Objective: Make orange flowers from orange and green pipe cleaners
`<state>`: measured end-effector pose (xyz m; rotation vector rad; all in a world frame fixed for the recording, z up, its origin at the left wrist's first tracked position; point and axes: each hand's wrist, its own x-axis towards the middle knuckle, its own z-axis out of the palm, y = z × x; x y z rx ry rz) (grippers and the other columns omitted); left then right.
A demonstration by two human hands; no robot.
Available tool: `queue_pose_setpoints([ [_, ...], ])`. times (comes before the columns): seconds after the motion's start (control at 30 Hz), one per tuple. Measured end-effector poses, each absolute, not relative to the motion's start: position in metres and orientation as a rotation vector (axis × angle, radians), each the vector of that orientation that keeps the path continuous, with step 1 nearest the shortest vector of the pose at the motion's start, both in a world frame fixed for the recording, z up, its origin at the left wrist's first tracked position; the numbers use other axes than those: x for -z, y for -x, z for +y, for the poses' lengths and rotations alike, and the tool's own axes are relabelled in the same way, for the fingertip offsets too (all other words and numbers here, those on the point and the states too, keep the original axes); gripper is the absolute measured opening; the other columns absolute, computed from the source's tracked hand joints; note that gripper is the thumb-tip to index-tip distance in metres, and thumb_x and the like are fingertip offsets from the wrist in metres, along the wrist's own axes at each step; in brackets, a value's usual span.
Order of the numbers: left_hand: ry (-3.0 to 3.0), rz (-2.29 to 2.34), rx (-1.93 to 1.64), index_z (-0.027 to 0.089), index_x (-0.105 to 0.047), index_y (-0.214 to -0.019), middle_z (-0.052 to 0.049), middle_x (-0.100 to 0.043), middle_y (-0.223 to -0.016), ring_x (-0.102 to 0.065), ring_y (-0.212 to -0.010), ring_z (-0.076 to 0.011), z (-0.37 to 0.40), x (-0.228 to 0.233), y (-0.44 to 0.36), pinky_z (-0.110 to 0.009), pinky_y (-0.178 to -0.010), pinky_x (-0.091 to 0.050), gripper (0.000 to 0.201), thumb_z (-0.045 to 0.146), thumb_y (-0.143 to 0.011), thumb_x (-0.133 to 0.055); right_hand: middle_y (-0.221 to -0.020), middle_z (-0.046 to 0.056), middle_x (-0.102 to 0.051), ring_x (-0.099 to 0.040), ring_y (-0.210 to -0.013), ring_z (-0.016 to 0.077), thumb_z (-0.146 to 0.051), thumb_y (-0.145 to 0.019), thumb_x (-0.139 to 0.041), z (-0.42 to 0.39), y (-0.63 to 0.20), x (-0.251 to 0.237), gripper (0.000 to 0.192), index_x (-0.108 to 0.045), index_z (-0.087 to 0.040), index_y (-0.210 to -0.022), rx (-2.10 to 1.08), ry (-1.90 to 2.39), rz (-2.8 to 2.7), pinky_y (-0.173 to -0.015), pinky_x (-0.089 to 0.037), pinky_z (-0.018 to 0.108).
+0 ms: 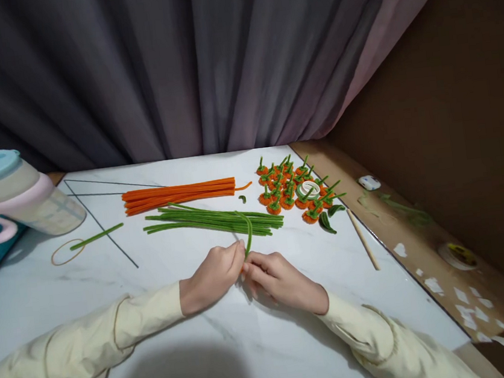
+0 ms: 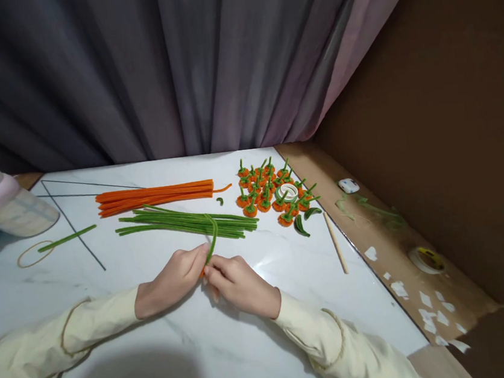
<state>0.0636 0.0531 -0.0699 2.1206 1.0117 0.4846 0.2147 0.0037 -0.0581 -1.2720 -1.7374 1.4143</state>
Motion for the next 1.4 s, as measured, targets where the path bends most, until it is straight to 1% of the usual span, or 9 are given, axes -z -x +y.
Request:
queue_pose_setpoints([
  [0.1, -2.189, 0.94, -0.65, 0.022, -0.033, -0.065, 0.005, -0.038, -0.053, -0.039, -0.045, -0.0121, 0.049, 0.074, -0.062, -0.023, -0.049, -0.031, 0.029, 0.025, -0.093, -0.024, -0.051, -0.006, -0.051, -0.031, -0.029, 0.0043, -0.031, -0.092, -0.036, 0.002, -0.21, 0.06, 0.025, -0.044, -0.019, -0.073, -1.721, 1.171, -1.389, -0.031, -0.026, 0.016],
  [0.2, -2.199, 0.868, -0.757, 0.021, -0.035, -0.066, 0.005, -0.039, -0.056, -0.041, -0.048, -0.0116, 0.048, 0.073, -0.06, -0.023, -0.052, -0.034, 0.03, 0.025, -0.094, -0.023, -0.053, -0.006, -0.051, -0.031, -0.03, 0.0048, -0.032, -0.093, -0.034, 0.001, -0.21, 0.06, 0.025, -0.043, -0.019, -0.074, -1.688, 1.129, -1.421, -0.032, -0.028, 0.017],
  [0.47, -1.748, 0.827, -0.336, 0.017, -0.046, -0.066, 0.005, -0.043, -0.05, -0.04, -0.041, -0.0087, 0.066, 0.047, -0.06, -0.021, -0.047, -0.037, 0.035, 0.036, -0.092, -0.032, -0.068, 0.003, -0.056, -0.051, -0.058, 0.0141, -0.011, -0.092, -0.032, 0.007, -0.234, 0.063, 0.019, -0.049, -0.015, -0.084, -0.12, 1.106, -2.565, -0.049, -0.036, 0.024],
  [0.63, -1.491, 0.75, -0.215, 0.013, -0.054, -0.074, 0.0, -0.055, -0.06, -0.054, -0.045, -0.0117, 0.07, 0.041, -0.06, -0.023, -0.045, -0.045, 0.04, 0.051, -0.084, -0.047, -0.071, 0.005, -0.057, -0.053, -0.063, 0.016, -0.008, -0.092, -0.034, 0.009, -0.238, 0.06, 0.016, -0.05, -0.01, -0.095, 0.327, 1.117, -2.712, -0.045, -0.034, 0.025],
  [0.87, -1.592, 0.795, -0.28, 0.013, -0.063, -0.103, 0.0, -0.06, -0.063, -0.056, -0.056, -0.0133, 0.062, 0.042, -0.056, -0.024, -0.058, -0.049, 0.035, 0.038, -0.088, -0.046, -0.074, 0.005, -0.058, -0.055, -0.065, 0.0157, -0.006, -0.092, -0.032, 0.009, -0.239, 0.061, 0.016, -0.046, -0.012, -0.094, 0.276, 1.135, -2.767, -0.046, -0.034, 0.025],
  [1.1, -1.963, 0.791, -0.397, 0.016, -0.061, -0.06, -0.004, -0.064, -0.07, -0.06, -0.07, -0.016, 0.057, 0.045, -0.055, -0.028, -0.077, -0.049, 0.041, 0.028, -0.091, -0.036, -0.076, 0.003, -0.059, -0.054, -0.061, 0.0135, -0.01, -0.092, -0.037, 0.008, -0.241, 0.061, 0.01, -0.044, -0.017, -0.09, -0.22, 1.202, -2.64, -0.05, -0.034, 0.024],
  [1.23, -2.184, 0.791, -0.487, 0.016, -0.065, -0.089, -0.008, -0.066, -0.095, -0.06, -0.089, -0.0193, 0.055, 0.048, -0.054, -0.03, -0.084, -0.049, 0.033, 0.024, -0.09, -0.033, -0.079, 0.002, -0.062, -0.055, -0.06, 0.0125, -0.015, -0.096, -0.031, 0.009, -0.241, 0.06, 0.012, -0.042, -0.018, -0.096, -0.477, 1.195, -2.531, -0.055, -0.036, 0.023],
  [1.3, -2.25, 0.755, -0.501, 0.016, -0.061, -0.107, -0.009, -0.063, -0.111, -0.057, -0.102, -0.0199, 0.055, 0.05, -0.053, -0.031, -0.091, -0.047, 0.033, 0.021, -0.089, -0.033, -0.077, 0.002, -0.062, -0.054, -0.058, 0.0127, -0.012, -0.094, -0.033, 0.009, -0.241, 0.058, 0.011, -0.041, -0.018, -0.097, -0.435, 1.226, -2.566, -0.052, -0.033, 0.023],
  [1.4, -2.29, 0.722, -0.505, 0.017, -0.058, -0.112, -0.009, -0.062, -0.116, -0.055, -0.107, -0.0195, 0.055, 0.055, -0.053, -0.03, -0.094, -0.045, 0.034, 0.018, -0.088, -0.034, -0.078, 0.004, -0.062, -0.054, -0.059, 0.014, -0.006, -0.089, -0.039, 0.007, -0.24, 0.055, 0.012, -0.043, -0.016, -0.095, -0.23, 1.303, -2.694, -0.049, -0.028, 0.024],
])
